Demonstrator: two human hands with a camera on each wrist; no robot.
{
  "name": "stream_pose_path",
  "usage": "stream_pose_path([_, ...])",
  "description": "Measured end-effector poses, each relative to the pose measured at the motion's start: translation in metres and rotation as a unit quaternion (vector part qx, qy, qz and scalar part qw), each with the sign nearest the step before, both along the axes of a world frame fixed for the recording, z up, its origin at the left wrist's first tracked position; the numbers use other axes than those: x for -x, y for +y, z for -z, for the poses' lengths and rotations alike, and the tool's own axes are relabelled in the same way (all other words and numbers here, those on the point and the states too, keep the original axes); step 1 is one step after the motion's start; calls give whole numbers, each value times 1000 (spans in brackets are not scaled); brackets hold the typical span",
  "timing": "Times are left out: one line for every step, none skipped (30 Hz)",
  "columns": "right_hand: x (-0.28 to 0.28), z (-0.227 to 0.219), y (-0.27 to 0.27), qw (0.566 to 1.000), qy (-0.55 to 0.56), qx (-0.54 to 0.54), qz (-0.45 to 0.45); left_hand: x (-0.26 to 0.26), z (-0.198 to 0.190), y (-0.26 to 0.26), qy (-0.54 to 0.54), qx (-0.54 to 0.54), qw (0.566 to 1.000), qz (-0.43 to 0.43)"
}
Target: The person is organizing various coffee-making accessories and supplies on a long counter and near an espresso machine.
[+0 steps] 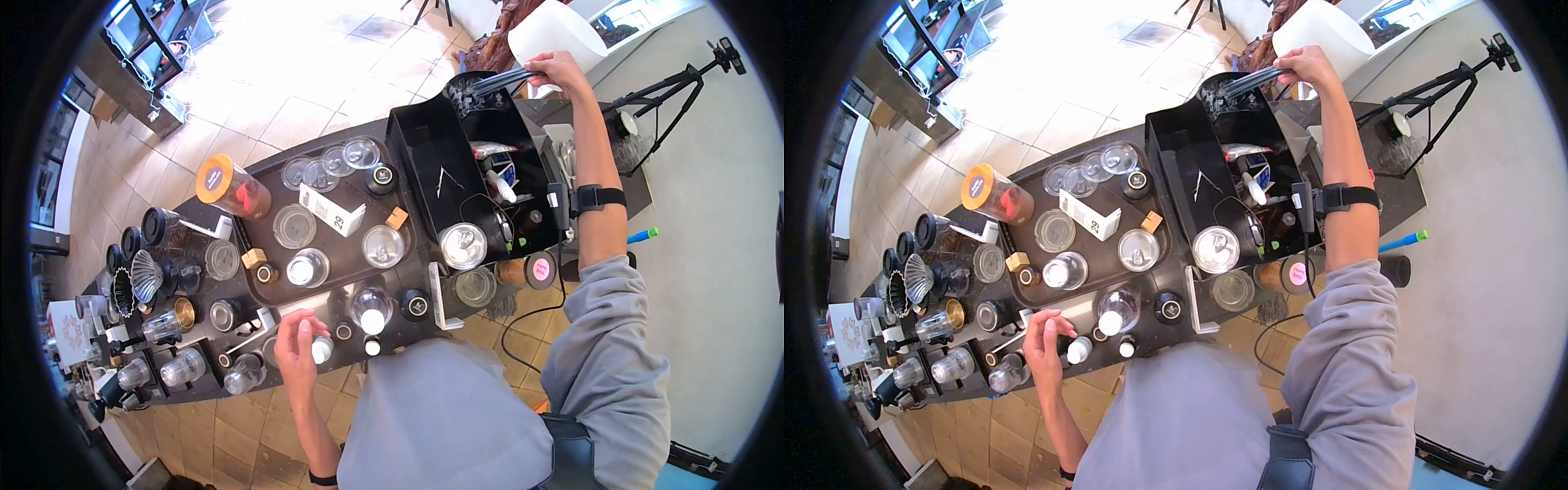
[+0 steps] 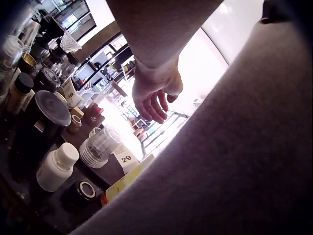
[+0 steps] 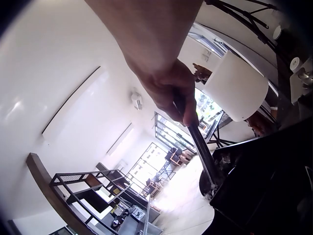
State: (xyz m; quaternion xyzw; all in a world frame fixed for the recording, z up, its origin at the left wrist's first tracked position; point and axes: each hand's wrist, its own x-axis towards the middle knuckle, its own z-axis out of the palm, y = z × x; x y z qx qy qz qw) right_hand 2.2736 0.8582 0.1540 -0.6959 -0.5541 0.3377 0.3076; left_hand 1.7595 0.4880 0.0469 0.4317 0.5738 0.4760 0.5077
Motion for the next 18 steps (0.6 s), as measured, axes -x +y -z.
stream_pose_path([-2, 0, 1, 1000, -14, 2, 0, 0, 0, 0, 0, 0, 1000, 0])
stream_pose_path([0, -2, 1, 1000, -28, 4, 0, 1, 1, 0, 0, 1, 1000, 0])
stream_pose_path([1, -4, 1, 1000, -27, 2, 1, 1, 2, 1, 0, 0, 1000, 0])
stream_pose_path([3, -7, 1, 999, -43, -10, -6, 0, 2, 2, 1, -1, 1000, -2])
stream_pose_path([9, -10, -3, 998, -60, -20, -12, 0, 2, 2, -5, 3, 1000, -1])
stream_pose_path([27, -19, -5, 998, -57, -22, -16, -1, 2, 3, -8, 6, 1000, -5])
stream_pose_path([45, -25, -8, 995, -44, -61, -68, -1, 1, 4, -6, 6, 1000, -6])
stream_pose_path([60, -25, -13, 988, -30, -97, -116, -2, -1, 5, -6, 7, 1000, -3])
stream_pose_path([70, -19, -11, 988, -30, -97, -116, -4, -2, 7, -11, 5, 1000, -2])
stream_pose_path([79, -10, -12, 986, -52, -78, -141, -5, -1, 7, -10, 6, 1000, 1])
stream_pose_path([83, -7, -12, 981, -75, -62, -166, -7, 1, 9, -10, 2, 1000, 1])
stream_pose_path([86, -8, -13, 984, -75, -54, -151, -8, 2, 9, -9, -2, 1000, -1])
stream_pose_path([86, -7, -14, 984, -76, -56, -152, -9, 1, 9, -10, -3, 1000, -2])
stream_pose_path([87, -2, -11, 982, -116, -46, -140, -8, 0, 7, -5, -3, 1000, -4])
stream_pose_path([79, 5, -12, 980, -156, -35, -120, -9, 0, 7, 0, -1, 1000, 1])
stream_pose_path([72, 10, -11, 987, -110, -33, -110, -7, 0, 6, -1, -1, 1000, -5])
stream_pose_path([75, 8, -8, 986, -113, -31, -122, -5, 1, 3, -9, 4, 1000, -7])
stream_pose_path([70, 8, -11, 987, -128, -30, -96, -3, 2, 4, -14, 6, 1000, 2])
